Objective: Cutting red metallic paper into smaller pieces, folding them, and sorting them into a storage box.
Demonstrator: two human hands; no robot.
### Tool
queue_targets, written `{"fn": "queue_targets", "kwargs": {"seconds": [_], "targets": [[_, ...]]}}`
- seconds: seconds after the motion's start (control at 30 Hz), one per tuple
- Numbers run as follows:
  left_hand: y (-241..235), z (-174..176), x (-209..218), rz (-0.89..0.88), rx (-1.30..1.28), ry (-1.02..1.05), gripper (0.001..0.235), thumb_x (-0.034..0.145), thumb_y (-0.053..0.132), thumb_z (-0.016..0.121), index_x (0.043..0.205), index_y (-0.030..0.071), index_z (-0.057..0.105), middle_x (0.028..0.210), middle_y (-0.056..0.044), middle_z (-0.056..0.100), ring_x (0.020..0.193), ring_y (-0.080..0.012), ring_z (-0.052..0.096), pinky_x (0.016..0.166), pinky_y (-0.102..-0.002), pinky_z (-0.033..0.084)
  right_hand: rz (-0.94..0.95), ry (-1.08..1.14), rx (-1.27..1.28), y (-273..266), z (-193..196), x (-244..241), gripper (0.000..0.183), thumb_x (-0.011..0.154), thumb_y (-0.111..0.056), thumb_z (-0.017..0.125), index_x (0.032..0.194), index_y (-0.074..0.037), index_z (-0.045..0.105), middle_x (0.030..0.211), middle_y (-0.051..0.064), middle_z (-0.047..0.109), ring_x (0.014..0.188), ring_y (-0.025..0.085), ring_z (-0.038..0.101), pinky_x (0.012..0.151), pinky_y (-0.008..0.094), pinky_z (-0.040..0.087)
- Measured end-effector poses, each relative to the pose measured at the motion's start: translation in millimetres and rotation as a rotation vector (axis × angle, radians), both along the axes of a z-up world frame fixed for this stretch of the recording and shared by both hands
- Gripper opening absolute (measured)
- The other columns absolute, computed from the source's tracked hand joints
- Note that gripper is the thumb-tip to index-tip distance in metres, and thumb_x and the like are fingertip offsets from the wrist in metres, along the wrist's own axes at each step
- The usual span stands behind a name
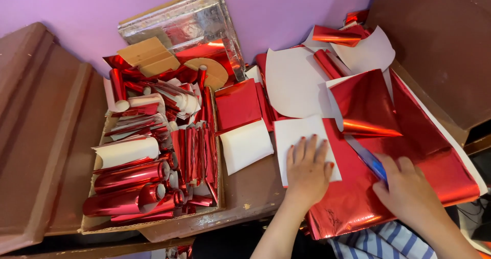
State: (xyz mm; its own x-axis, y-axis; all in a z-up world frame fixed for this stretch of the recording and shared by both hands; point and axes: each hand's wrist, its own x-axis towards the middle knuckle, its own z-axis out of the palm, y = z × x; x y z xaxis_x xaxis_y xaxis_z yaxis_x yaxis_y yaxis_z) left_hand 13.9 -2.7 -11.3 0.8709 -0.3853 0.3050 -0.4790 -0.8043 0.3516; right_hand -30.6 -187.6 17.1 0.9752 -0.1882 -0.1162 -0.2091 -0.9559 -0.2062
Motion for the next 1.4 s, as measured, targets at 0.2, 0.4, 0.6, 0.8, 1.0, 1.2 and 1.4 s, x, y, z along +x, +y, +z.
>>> {"fn": "queue_targets", "kwargs": {"seconds": [0.2,0.4,0.6,0.8,1.0,1.2,1.4], "targets": [[0,-8,15,0.071,0.001,-0.071,0.053,0.086,0.030,0.038,0.128,-0.003,0.045,0.136,-0.017,0.039,0.125,-0.0368,0.031,0.102,-0.048,0.017,-0.046,0.090,0.102,-4,-6,-48,0.059,0.071,-0.026,0.060,0.127,-0.033,0.045,0.092,0.003,0.054,0.062,0.019,0.065,0.059,0.027,0.055],[-2,1,19,0.090,0.016,-0.115,0.049,0.085,0.030,0.042,0.123,-0.001,0.052,0.126,-0.015,0.045,0.107,-0.0306,0.037,0.091,-0.040,0.024,-0.002,0.185,0.055,-12,-29,-77,0.059,0.071,-0.034,0.063,0.126,-0.043,0.046,0.090,-0.007,0.056,0.063,0.007,0.068,0.061,0.021,0.056],[-9,-2,16,0.122,0.042,-0.187,0.053,0.084,0.030,0.045,0.128,0.001,0.048,0.120,-0.018,0.044,0.108,-0.0323,0.037,0.096,-0.042,0.022,0.020,0.115,-0.010,-8,-30,-79,0.056,0.070,-0.031,0.065,0.124,-0.040,0.050,0.087,-0.009,0.056,0.053,0.005,0.065,0.055,0.022,0.054],[-8,-7,17,0.090,0.037,-0.037,0.055,0.088,0.034,0.035,0.133,0.001,0.041,0.142,-0.012,0.034,0.134,-0.0333,0.022,0.109,-0.046,0.010,0.028,0.062,-0.013,-2,-25,-74,0.054,0.071,-0.029,0.065,0.123,-0.038,0.052,0.082,-0.007,0.054,0.049,0.007,0.058,0.050,0.021,0.051],[-15,-12,25,0.051,0.035,0.092,0.058,0.082,0.028,0.037,0.130,-0.005,0.039,0.144,-0.015,0.031,0.137,-0.0341,0.015,0.110,-0.046,0.005,0.038,0.101,-0.029,3,-15,-63,0.048,0.076,-0.031,0.060,0.123,-0.037,0.051,0.087,-0.006,0.055,0.048,0.009,0.064,0.051,0.022,0.056],[-21,-16,26,0.053,0.058,0.070,0.057,0.088,0.030,0.034,0.128,-0.011,0.036,0.145,-0.023,0.025,0.138,-0.0342,0.016,0.110,-0.044,0.009,0.047,0.067,-0.045,0,-16,-61,0.042,0.076,-0.031,0.059,0.118,-0.038,0.055,0.088,-0.008,0.054,0.047,0.008,0.062,0.049,0.021,0.054],[-20,-21,27,0.044,0.095,0.043,0.063,0.089,0.031,0.030,0.132,-0.015,0.028,0.144,-0.029,0.023,0.138,-0.0347,0.016,0.110,-0.041,0.009,0.056,0.081,-0.050,-10,-16,-56,0.038,0.076,-0.032,0.060,0.114,-0.037,0.059,0.089,-0.009,0.054,0.048,0.008,0.063,0.050,0.021,0.053]]}}
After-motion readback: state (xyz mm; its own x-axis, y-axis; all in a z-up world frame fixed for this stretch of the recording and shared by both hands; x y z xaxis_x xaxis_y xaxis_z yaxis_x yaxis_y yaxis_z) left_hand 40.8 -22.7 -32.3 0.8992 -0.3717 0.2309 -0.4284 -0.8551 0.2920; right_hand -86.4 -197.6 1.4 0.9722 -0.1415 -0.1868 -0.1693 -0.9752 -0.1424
